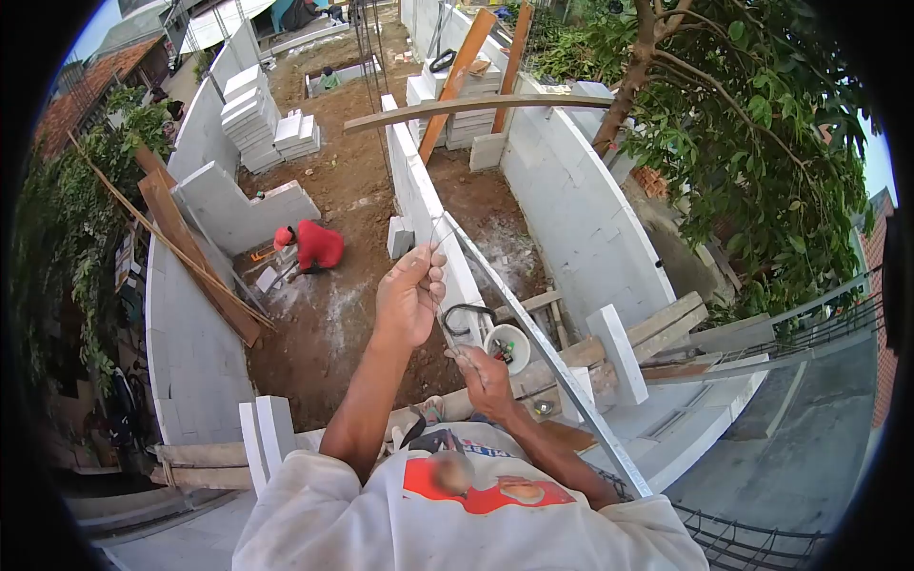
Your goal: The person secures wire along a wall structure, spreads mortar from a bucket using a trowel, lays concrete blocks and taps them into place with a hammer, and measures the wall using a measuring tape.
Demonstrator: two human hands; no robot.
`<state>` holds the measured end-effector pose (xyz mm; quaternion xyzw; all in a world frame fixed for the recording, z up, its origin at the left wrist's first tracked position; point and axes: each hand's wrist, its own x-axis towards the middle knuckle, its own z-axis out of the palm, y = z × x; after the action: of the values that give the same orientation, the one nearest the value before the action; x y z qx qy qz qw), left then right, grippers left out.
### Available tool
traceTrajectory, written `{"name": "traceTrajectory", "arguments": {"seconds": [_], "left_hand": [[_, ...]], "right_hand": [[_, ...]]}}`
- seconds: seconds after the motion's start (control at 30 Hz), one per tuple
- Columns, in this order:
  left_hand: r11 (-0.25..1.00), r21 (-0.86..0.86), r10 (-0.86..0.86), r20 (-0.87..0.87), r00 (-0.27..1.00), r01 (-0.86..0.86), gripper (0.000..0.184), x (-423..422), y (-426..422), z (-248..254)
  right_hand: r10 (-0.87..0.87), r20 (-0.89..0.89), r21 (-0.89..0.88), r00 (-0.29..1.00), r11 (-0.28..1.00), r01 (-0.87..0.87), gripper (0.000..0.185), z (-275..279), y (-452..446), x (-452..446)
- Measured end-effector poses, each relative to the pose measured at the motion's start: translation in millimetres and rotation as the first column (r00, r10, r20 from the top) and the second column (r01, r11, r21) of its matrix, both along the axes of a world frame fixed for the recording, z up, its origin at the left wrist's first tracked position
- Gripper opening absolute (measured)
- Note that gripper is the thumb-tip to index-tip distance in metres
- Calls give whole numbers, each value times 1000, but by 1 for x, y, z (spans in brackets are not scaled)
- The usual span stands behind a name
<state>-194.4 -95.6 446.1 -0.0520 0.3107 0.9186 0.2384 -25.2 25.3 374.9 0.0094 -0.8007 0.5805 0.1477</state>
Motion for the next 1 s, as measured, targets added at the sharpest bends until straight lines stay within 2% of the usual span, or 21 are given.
{"name": "traceTrajectory", "arguments": {"seconds": [0.07, 0.2, 0.3, 0.37, 0.5, 0.57, 0.6, 0.67, 0.7, 0.73, 0.8, 0.9, 0.97, 1.0], "left_hand": [[994, 91, -66, 17, 998, 64, 22, -7, -3, 2], [995, 91, -47, 30, 998, 44, 17, -15, -11, 13], [985, 142, -90, -55, 994, 97, 16, -17, -20, 18], [986, 78, -144, -67, 987, 149, 18, -12, -24, 23], [991, 8, -130, -115, 985, 132, 18, 1, -31, 35], [987, -140, -105, -151, 983, 84, 19, 16, -31, 46], [985, -144, -112, -155, 981, 90, 19, 23, -30, 49], [969, -236, -122, -197, 973, 73, 19, 40, -27, 52], [967, -238, -135, -195, 971, 87, 19, 47, -25, 53], [963, -259, -131, -193, 973, 78, 19, 54, -22, 53], [956, -283, -139, -186, 973, 82, 19, 67, -16, 51], [936, -348, -132, -209, 969, 52, 18, 80, -8, 42], [919, -394, -119, -302, 946, -10, 18, 87, -2, 34], [919, -393, -110, -301, 947, -18, 18, 88, 0, 31]], "right_hand": [[37, -5, 36, 999, 999, -37, 23, -7, 7, 8], [58, 17, 108, 998, 992, -60, 22, -20, 19, 28], [54, 76, 107, 996, 992, -62, 22, -31, 19, 39], [46, 78, 89, 996, 995, -53, 23, -35, 18, 41], [109, 63, 46, 992, 993, -112, 26, -30, 23, 39], [257, 150, 318, 955, 902, -292, 30, -13, 33, 27], [251, 144, 316, 957, 905, -285, 30, 4, 32, 20], [145, 54, 104, 988, 983, -150, 36, 43, 29, 4], [109, 19, -104, 994, 989, -106, 42, 54, 30, -8], [64, -9, -309, 998, 949, -63, 47, 66, 31, -22], [-47, -56, -642, 997, 767, 0, 59, 108, 32, -46], [-117, -42, -669, 992, 741, 59, 66, 143, 38, -67], [-106, -38, -675, 994, 736, 53, 64, 142, 43, -73], [-106, -34, -625, 994, 778, 62, 62, 139, 44, -75]]}}
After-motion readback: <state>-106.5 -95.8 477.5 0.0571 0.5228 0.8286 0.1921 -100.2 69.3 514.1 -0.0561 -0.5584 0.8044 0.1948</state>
